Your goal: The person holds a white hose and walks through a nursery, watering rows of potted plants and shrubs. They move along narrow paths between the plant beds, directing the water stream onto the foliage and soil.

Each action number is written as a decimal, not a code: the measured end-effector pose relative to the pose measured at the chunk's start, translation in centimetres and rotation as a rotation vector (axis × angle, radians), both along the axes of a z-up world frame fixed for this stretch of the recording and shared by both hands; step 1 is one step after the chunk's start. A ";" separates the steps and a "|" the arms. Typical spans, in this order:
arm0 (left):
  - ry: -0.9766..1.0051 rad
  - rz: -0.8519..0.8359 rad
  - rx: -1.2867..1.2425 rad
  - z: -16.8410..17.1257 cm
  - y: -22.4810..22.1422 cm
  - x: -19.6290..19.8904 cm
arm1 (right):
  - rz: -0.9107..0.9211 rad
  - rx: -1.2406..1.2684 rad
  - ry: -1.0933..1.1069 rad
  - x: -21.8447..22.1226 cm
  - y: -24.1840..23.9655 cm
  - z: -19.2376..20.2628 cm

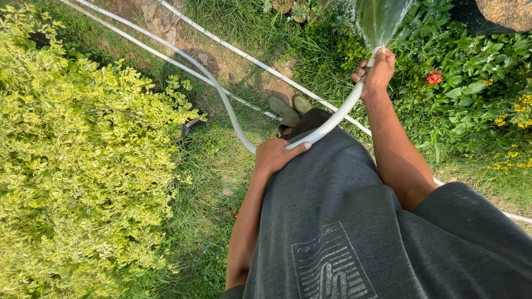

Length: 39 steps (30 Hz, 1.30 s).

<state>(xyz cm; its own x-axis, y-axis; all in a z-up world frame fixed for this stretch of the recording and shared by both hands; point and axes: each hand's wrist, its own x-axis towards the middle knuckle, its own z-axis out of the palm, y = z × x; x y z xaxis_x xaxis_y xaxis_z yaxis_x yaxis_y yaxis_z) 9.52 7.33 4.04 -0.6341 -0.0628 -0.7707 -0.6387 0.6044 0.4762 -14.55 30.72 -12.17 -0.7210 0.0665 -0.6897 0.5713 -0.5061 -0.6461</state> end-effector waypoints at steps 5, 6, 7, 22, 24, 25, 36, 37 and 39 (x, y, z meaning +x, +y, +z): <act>0.030 -0.064 -0.041 -0.5 0.6 -0.4 | 0.033 -0.038 0.033 -0.9 1.0 0.7; 0.030 -0.066 -0.042 -0.6 0.6 -0.3 | 0.046 -0.046 0.028 -0.9 1.0 0.8; 0.031 -0.068 -0.044 -0.6 0.7 -0.2 | 0.057 -0.053 0.023 -0.8 0.9 0.9; 0.094 0.016 -0.042 0.2 0.6 -0.3 | 0.087 -0.106 0.146 -2.7 -0.4 2.5; 0.101 0.009 -0.052 0.2 0.8 -0.4 | 0.098 -0.117 0.167 -3.1 -0.6 3.0; 0.102 0.005 -0.057 0.1 0.9 -0.4 | 0.102 -0.124 0.181 -3.1 -0.7 3.2; 0.110 0.122 0.011 -0.2 1.5 -0.8 | 0.116 -0.042 0.329 -5.0 -0.9 6.0; 0.119 0.126 0.009 -0.1 1.4 -0.8 | 0.115 -0.040 0.339 -5.2 -0.9 6.1; 0.122 0.139 0.012 0.2 1.3 -0.9 | 0.118 -0.028 0.361 -5.3 -0.9 6.4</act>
